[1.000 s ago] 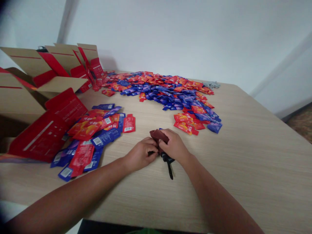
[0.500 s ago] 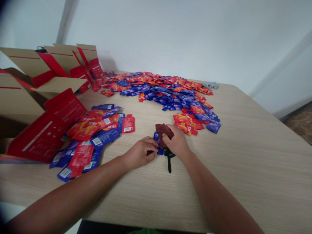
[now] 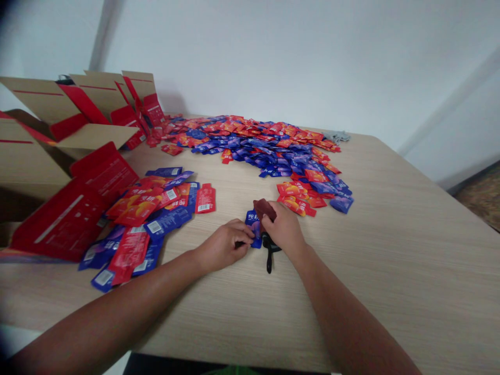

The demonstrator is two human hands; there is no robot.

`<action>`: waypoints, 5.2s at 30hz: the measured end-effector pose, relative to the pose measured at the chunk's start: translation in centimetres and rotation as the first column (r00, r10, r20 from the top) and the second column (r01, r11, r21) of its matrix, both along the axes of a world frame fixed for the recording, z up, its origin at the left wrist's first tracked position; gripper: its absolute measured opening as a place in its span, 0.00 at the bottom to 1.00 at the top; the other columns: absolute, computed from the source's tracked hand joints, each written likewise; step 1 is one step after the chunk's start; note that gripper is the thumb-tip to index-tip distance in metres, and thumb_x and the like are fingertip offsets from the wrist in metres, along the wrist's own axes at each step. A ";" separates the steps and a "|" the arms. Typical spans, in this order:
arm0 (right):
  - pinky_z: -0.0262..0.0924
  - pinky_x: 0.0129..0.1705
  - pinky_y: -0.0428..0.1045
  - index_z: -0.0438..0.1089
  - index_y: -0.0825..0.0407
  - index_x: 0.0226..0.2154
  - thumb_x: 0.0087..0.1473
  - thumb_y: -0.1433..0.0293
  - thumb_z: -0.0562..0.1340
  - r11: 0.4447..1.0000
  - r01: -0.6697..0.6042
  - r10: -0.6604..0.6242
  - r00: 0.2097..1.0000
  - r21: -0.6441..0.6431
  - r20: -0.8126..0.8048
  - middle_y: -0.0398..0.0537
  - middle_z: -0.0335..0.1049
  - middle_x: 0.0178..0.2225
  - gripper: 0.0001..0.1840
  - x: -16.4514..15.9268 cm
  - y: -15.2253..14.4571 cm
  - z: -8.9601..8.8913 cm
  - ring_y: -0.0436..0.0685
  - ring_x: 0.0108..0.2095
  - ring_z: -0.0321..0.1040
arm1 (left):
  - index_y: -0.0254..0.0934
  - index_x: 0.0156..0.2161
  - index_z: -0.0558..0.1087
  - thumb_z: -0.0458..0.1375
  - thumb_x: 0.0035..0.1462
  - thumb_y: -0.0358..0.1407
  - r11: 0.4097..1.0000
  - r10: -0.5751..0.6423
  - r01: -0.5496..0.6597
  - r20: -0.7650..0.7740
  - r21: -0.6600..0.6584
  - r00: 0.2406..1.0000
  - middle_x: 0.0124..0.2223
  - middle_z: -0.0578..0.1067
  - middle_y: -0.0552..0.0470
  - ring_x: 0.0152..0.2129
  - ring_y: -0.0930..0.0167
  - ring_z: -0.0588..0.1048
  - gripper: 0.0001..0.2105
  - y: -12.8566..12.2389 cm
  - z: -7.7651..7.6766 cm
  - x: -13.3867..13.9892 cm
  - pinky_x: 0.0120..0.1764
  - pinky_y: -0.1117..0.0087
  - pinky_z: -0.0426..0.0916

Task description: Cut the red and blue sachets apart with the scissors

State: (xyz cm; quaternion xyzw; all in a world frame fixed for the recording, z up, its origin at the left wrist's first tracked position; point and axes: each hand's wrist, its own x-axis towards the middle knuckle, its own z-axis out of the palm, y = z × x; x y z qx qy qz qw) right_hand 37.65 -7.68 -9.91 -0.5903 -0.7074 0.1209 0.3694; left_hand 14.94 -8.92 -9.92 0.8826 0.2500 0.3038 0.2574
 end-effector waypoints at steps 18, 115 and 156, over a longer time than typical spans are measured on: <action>0.61 0.38 0.52 0.75 0.48 0.40 0.56 0.69 0.63 1.000 -0.004 0.006 0.999 -0.031 0.037 0.46 0.76 0.35 0.08 0.1 0.0 -0.1 0.59 0.35 0.71 | 0.39 0.37 0.82 0.61 0.59 0.24 1.000 0.001 0.000 0.018 -0.003 1.000 0.44 0.83 0.48 0.44 0.66 0.78 0.09 -0.1 0.0 0.0 0.51 0.63 0.74; 0.66 0.53 0.56 0.71 0.47 0.49 0.57 0.71 0.64 0.955 -0.296 0.295 0.955 0.022 0.033 0.51 0.74 0.48 0.16 -1.1 -2.0 1.3 0.62 0.49 0.71 | 0.39 0.40 0.80 0.64 0.61 0.39 0.957 0.289 -0.269 -0.259 0.112 0.922 0.40 0.77 0.46 0.38 0.63 0.77 0.07 0.7 0.9 -0.6 0.44 0.61 0.72; 0.65 0.50 0.54 0.74 0.48 0.50 0.56 0.73 0.64 0.986 -0.144 0.150 0.986 0.082 -0.078 0.49 0.77 0.48 0.19 -1.0 -1.9 1.2 0.61 0.47 0.72 | 0.38 0.41 0.75 0.68 0.57 0.39 0.937 0.343 -0.348 -0.234 0.023 0.910 0.42 0.77 0.48 0.38 0.63 0.77 0.11 0.8 0.8 -0.4 0.42 0.63 0.71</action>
